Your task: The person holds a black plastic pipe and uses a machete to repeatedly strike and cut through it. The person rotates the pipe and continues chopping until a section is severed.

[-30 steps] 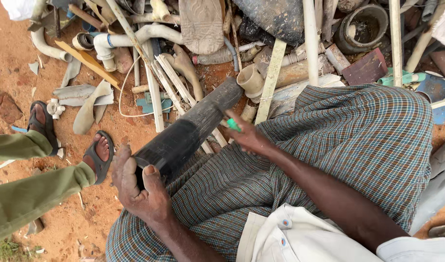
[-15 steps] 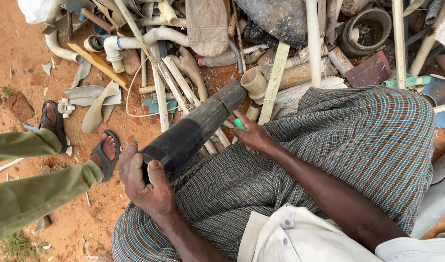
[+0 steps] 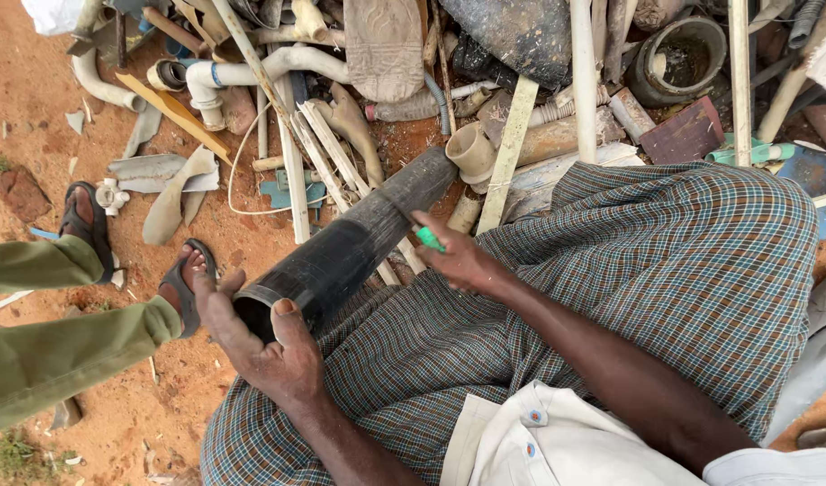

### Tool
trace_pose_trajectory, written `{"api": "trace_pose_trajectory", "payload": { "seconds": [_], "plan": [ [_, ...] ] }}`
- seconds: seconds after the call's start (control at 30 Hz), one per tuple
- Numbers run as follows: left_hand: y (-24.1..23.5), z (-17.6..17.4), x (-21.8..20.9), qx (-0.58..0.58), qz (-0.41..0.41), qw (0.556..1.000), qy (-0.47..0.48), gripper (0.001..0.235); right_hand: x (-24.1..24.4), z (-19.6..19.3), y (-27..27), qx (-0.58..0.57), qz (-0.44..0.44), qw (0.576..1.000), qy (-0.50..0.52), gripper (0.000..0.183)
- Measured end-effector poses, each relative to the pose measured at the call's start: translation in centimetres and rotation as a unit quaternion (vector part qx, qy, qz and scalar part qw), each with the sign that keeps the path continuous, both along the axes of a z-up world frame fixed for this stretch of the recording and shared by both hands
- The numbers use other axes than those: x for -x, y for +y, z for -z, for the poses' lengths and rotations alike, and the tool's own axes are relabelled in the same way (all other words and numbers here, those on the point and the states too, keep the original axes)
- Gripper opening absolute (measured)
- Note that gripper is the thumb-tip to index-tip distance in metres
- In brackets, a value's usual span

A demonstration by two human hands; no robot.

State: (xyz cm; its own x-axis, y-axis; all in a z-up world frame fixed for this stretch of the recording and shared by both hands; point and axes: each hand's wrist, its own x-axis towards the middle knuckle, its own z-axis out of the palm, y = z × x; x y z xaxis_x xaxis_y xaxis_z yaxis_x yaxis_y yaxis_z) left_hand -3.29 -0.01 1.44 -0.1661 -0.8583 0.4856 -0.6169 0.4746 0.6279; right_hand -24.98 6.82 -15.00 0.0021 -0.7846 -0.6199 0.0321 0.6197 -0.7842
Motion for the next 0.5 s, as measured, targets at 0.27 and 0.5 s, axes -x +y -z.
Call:
{"api": "trace_pose_trajectory", "payload": {
  "seconds": [0.27,0.5],
  "plan": [
    [-0.4,-1.3,1.1,-0.041,-0.025,0.999,-0.025,0.06,1.1,-0.4,-1.3,0.043,0.013,0.997,0.059,0.071],
    [0.1,0.4,-0.9,-0.024,0.0,1.0,-0.009,0.052,-2.3,-2.1,1.0,0.478,-0.03,0.863,0.159,0.064]
  ]
}}
